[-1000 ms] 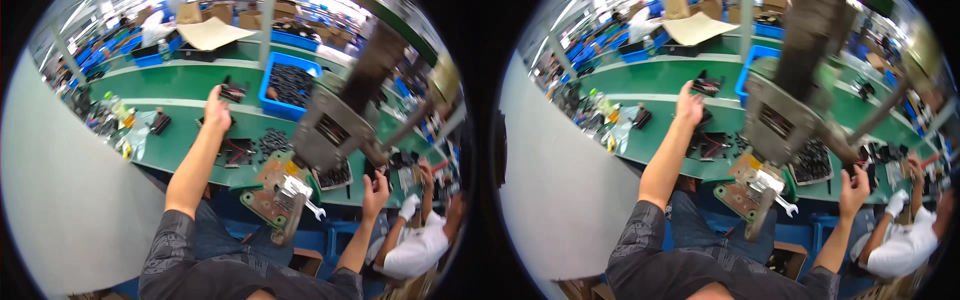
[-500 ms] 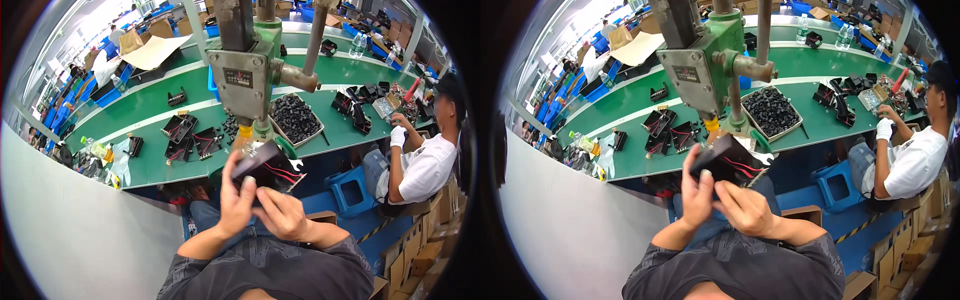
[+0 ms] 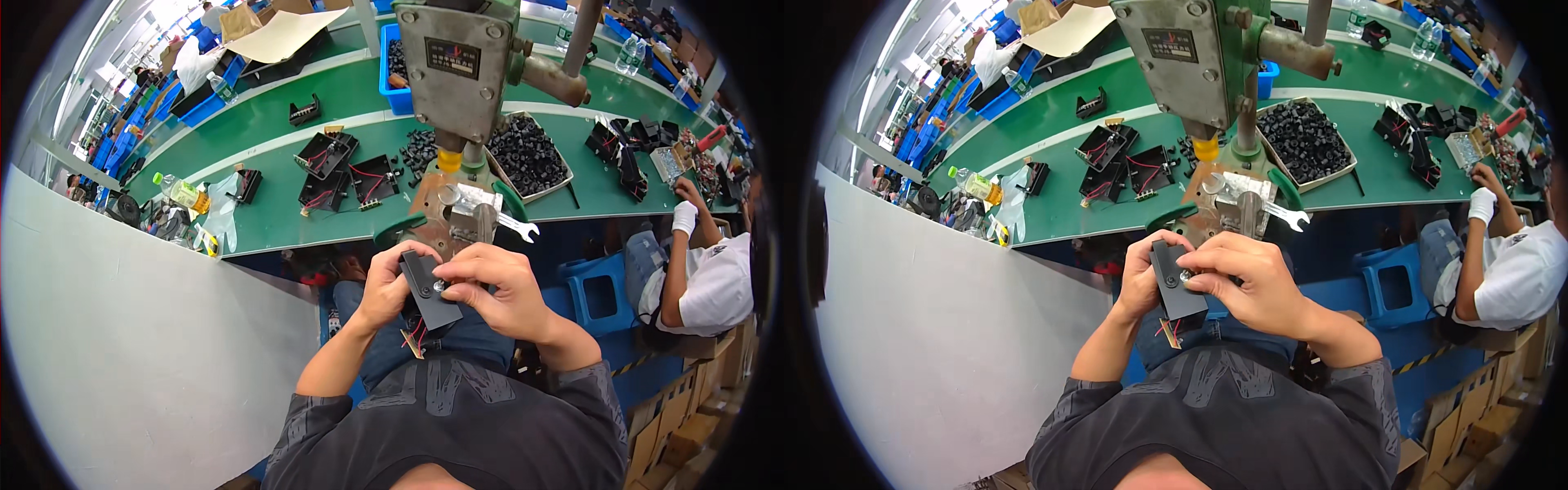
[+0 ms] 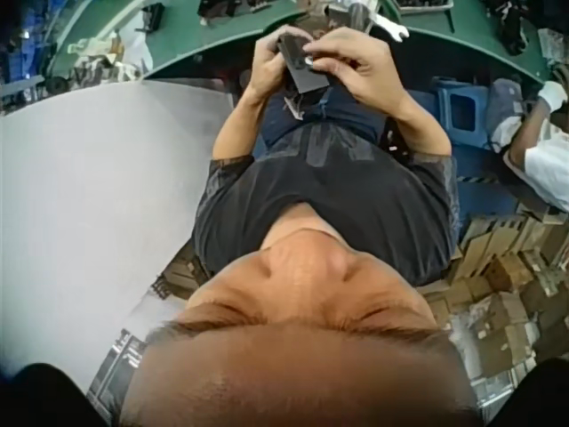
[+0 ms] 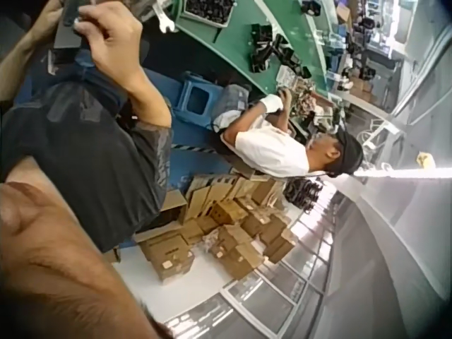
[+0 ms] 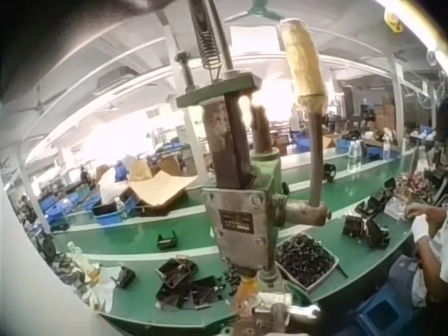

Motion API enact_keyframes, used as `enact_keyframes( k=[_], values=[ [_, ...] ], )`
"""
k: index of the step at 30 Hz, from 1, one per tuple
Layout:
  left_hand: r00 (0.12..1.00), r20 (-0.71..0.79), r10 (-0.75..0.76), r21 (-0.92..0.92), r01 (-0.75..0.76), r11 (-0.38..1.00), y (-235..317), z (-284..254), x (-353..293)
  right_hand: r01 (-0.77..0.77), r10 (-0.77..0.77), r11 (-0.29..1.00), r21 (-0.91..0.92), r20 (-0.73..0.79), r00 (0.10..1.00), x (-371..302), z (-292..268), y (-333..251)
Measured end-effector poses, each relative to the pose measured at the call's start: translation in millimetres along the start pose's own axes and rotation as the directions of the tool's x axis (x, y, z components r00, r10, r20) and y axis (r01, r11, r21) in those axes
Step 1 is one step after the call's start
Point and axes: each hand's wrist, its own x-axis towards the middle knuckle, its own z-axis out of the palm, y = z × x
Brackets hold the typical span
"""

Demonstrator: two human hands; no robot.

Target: Assembling small electronic components using a manual press machine on a factory production line.

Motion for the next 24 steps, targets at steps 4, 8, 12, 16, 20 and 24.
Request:
enact_keyframes(
  k=[4, 8, 12, 16, 20, 24],
  values=[
    [0.999, 0.047, -0.015, 0.046, 0.012, 0.999, -0.9, 1.4, 5.2, 0.045, -0.043, 0.996, -0.08, 0.031, 0.999, -2.3, 0.1, 6.8],
    [0.998, 0.002, 0.069, 0.165, -0.068, 0.984, -1.9, 11.4, 7.4, 0.152, -0.168, 0.971, -0.185, -0.073, 0.983, -12.8, 3.6, 17.6],
    [0.982, -0.033, 0.188, 0.316, -0.168, 0.934, -1.8, 18.5, 8.2, 0.185, -0.224, 0.95, -0.249, -0.138, 0.965, -19.0, 1.8, 18.1],
    [0.972, 0.005, 0.233, 0.406, -0.215, 0.888, -3.3, 14.3, 14.0, 0.209, -0.235, 0.945, -0.25, -0.078, 0.969, -18.1, -8.6, 16.9],
    [0.989, -0.034, 0.144, 0.138, -0.138, 0.981, -12.7, 0.1, 14.8, -0.016, -0.076, 0.957, -0.29, -0.303, 0.95, 6.3, -56.8, 53.5],
    [0.979, -0.03, 0.203, -0.032, -0.204, 0.979, -14.9, -8.6, 21.5, -0.428, 0.152, 0.617, -0.66, -0.434, 0.888, 26.3, -140.0, 159.9]
  ],
)
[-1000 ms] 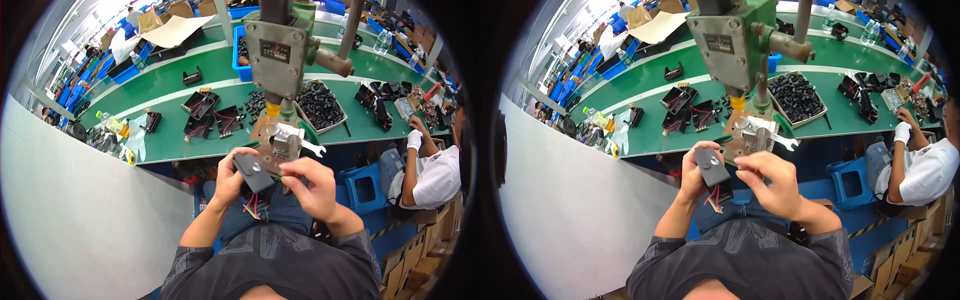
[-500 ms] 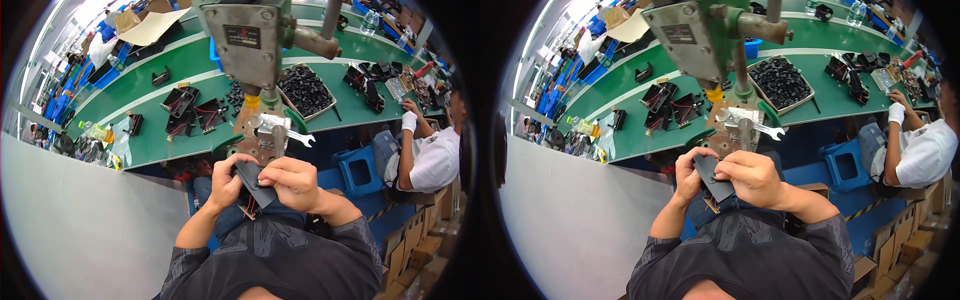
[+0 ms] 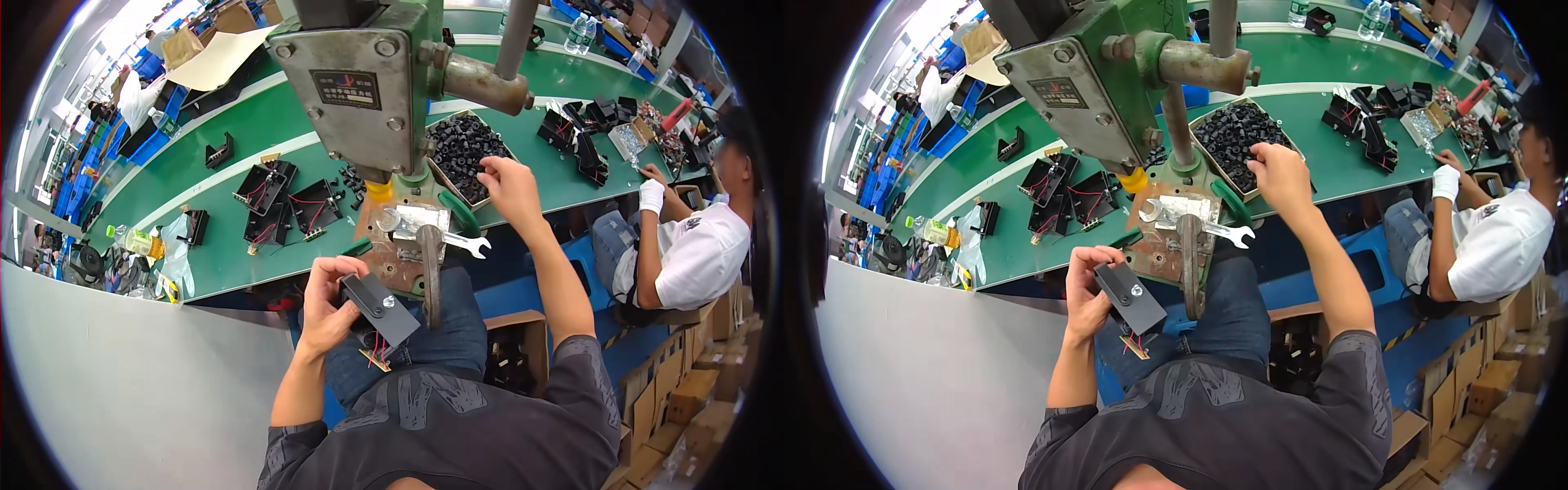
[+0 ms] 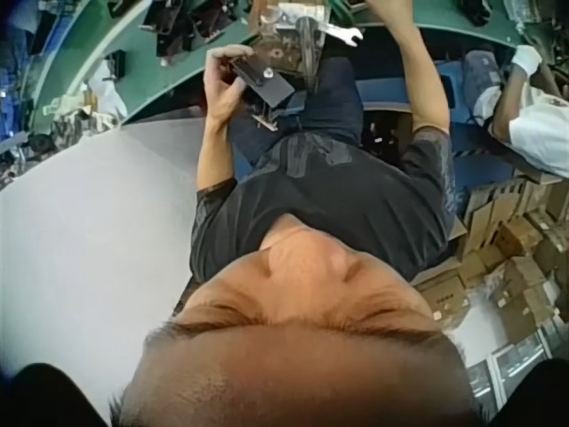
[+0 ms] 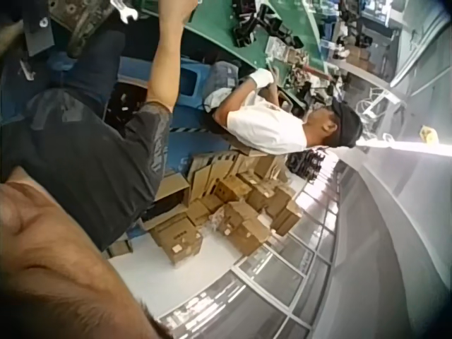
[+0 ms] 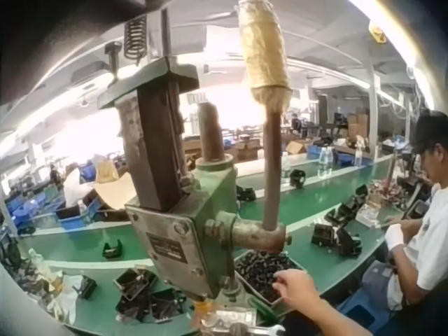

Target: Assembling small electronic components using a manual press machine on a factory production line.

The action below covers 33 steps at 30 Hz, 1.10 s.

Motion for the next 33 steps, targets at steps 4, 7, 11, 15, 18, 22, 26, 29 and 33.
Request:
enact_keyframes(
  k=[4, 7, 11, 15, 18, 22, 26, 29, 33],
  values=[
    [0.968, -0.197, -0.153, -0.012, 0.154, 0.988, -6.8, -13.0, -8.1, 0.002, -0.005, 1.0, 0.012, 0.285, 0.959, 19.4, 25.2, 29.8],
    [0.957, -0.274, -0.095, 0.008, 0.101, 0.995, -8.6, -16.7, -13.5, 0.001, 0.002, 0.998, -0.056, 0.05, 0.999, 32.1, 28.2, 38.1],
    [0.936, -0.345, -0.067, 0.041, 0.087, 0.995, -14.6, -20.7, -17.8, -0.039, 0.052, 0.984, -0.174, 0.07, 0.996, 38.9, 32.5, 42.3],
    [0.933, -0.357, -0.051, 0.005, 0.057, 0.998, -14.6, -17.8, -19.1, 0.077, -0.06, 0.963, -0.259, 0.072, 0.996, 41.8, 45.5, 39.6],
    [0.959, -0.283, -0.024, -0.013, 0.021, 1.0, -15.2, -19.1, -17.3, 0.015, 0.009, 0.97, -0.244, 0.097, 0.995, 46.9, 39.5, 58.2],
    [0.965, -0.247, 0.087, -0.022, -0.095, 0.995, -9.9, -15.5, -17.8, 0.083, -0.048, 0.958, -0.273, 0.133, 0.99, 52.5, 36.2, 52.4],
    [0.963, -0.257, 0.084, 0.045, -0.074, 0.996, -7.6, -16.0, -21.1, 0.124, -0.107, 0.967, -0.223, 0.089, 0.99, 48.9, 30.5, 43.9],
    [0.97, -0.236, 0.06, 0.064, -0.046, 0.997, -6.3, -12.7, -18.6, 0.214, -0.225, 0.936, -0.279, -0.006, 0.974, 37.8, 9.6, 28.8],
    [0.958, -0.262, -0.12, -0.078, 0.103, 0.992, 6.1, -7.2, -18.3, -0.145, 0.129, 0.713, 0.686, 0.075, 0.989, -0.8, -15.5, -40.5]
  ],
)
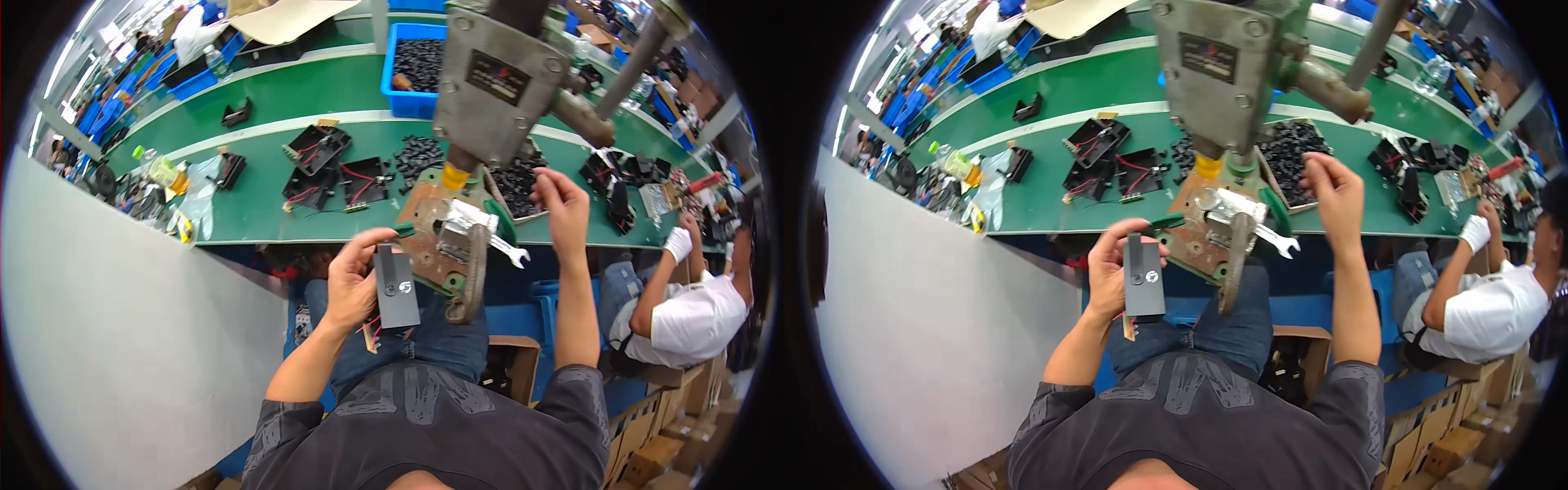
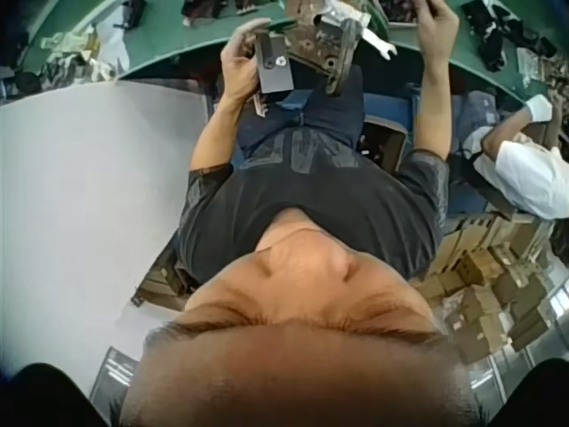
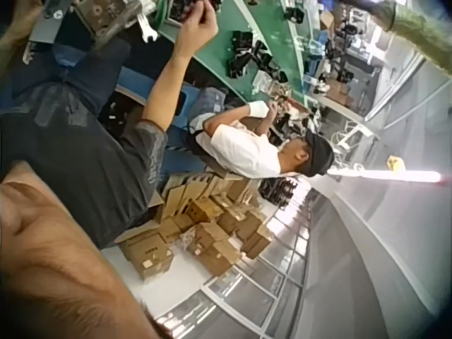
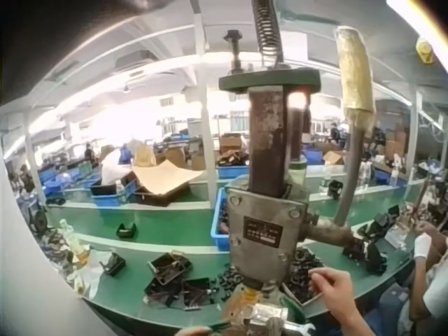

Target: Assembling small electronic components using a manual press machine on a factory production line.

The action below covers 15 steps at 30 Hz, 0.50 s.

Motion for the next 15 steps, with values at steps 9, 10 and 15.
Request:
enact_keyframes(
  k=[9, 10, 15],
  values=[
    [0.989, 0.069, 0.127, 0.134, -0.136, 0.982, 15.0, 21.0, 7.7, -0.429, 0.143, 0.556, 0.712, 0.426, 0.893, -93.4, 29.3, -61.3],
    [0.988, 0.094, 0.119, 0.139, -0.131, 0.982, 21.8, 26.0, 7.4, -0.455, 0.153, 0.53, 0.716, 0.448, 0.881, -97.7, 31.4, -61.1],
    [0.977, 0.158, 0.143, 0.272, -0.182, 0.945, 42.1, 39.1, 3.3, -0.545, 0.145, 0.463, 0.699, 0.546, 0.825, -109.8, 45.1, -64.3]
  ],
)
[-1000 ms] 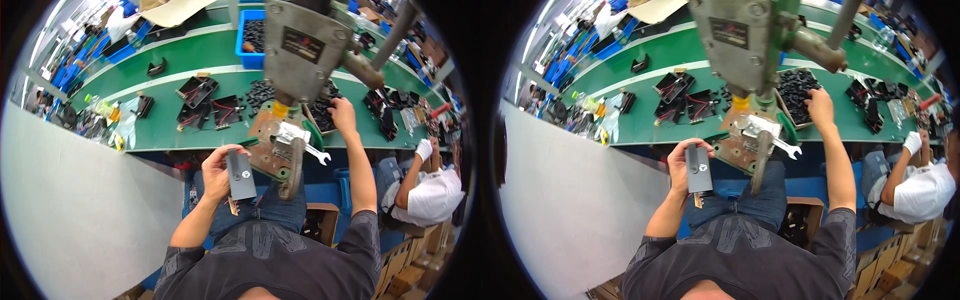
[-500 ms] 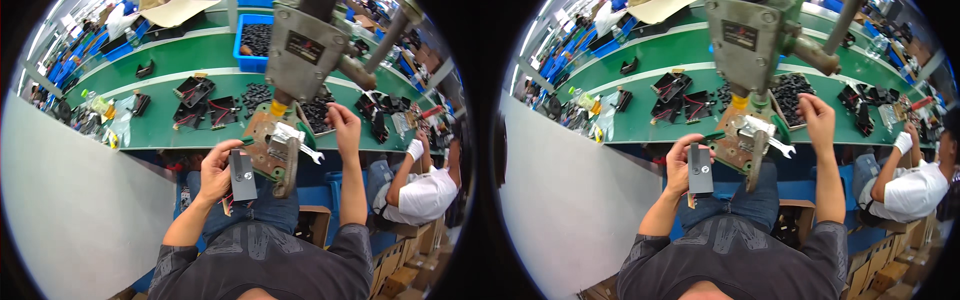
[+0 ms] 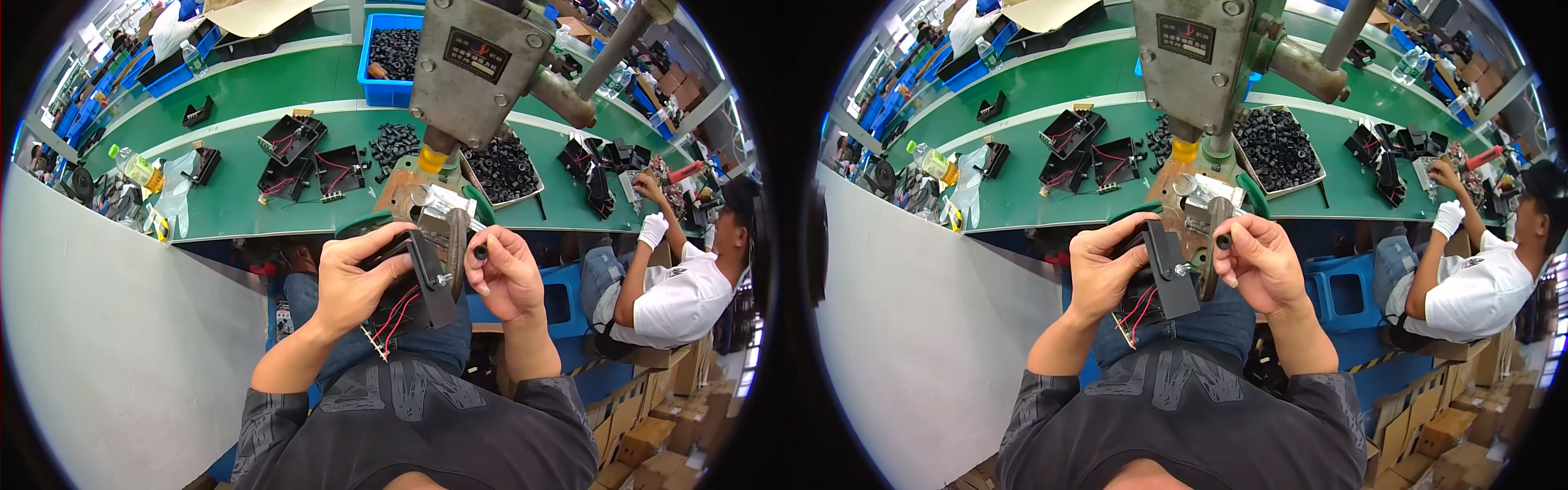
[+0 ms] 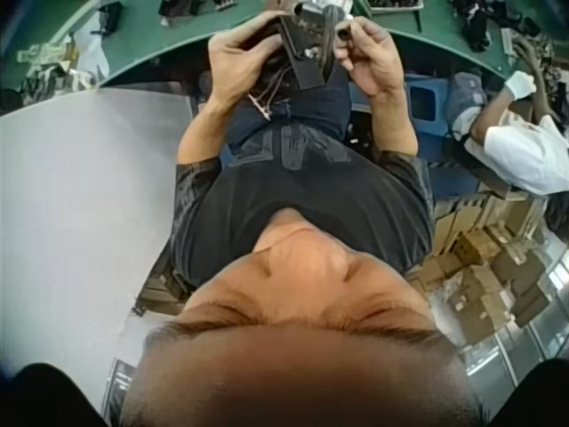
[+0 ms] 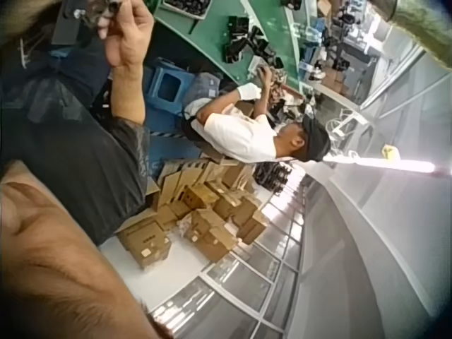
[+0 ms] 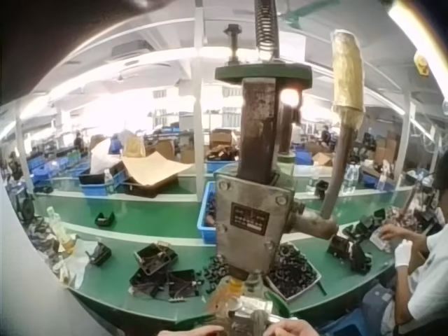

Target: Assembling small electronic components using a manual press machine on a factory production line.

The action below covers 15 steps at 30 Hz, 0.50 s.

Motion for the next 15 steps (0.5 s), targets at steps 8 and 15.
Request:
enact_keyframes(
  k=[8, 15],
  values=[
    [0.995, -0.057, 0.082, 0.169, -0.071, 0.983, 10.9, 3.5, -2.0, 0.047, -0.046, 0.992, -0.118, 0.01, 0.999, -4.8, 2.8, 15.7],
    [0.986, -0.068, 0.15, 0.251, -0.128, 0.96, 9.5, 3.9, -0.5, 0.134, -0.13, 0.956, -0.259, 0.031, 0.991, -6.7, 8.3, 17.2]
  ],
)
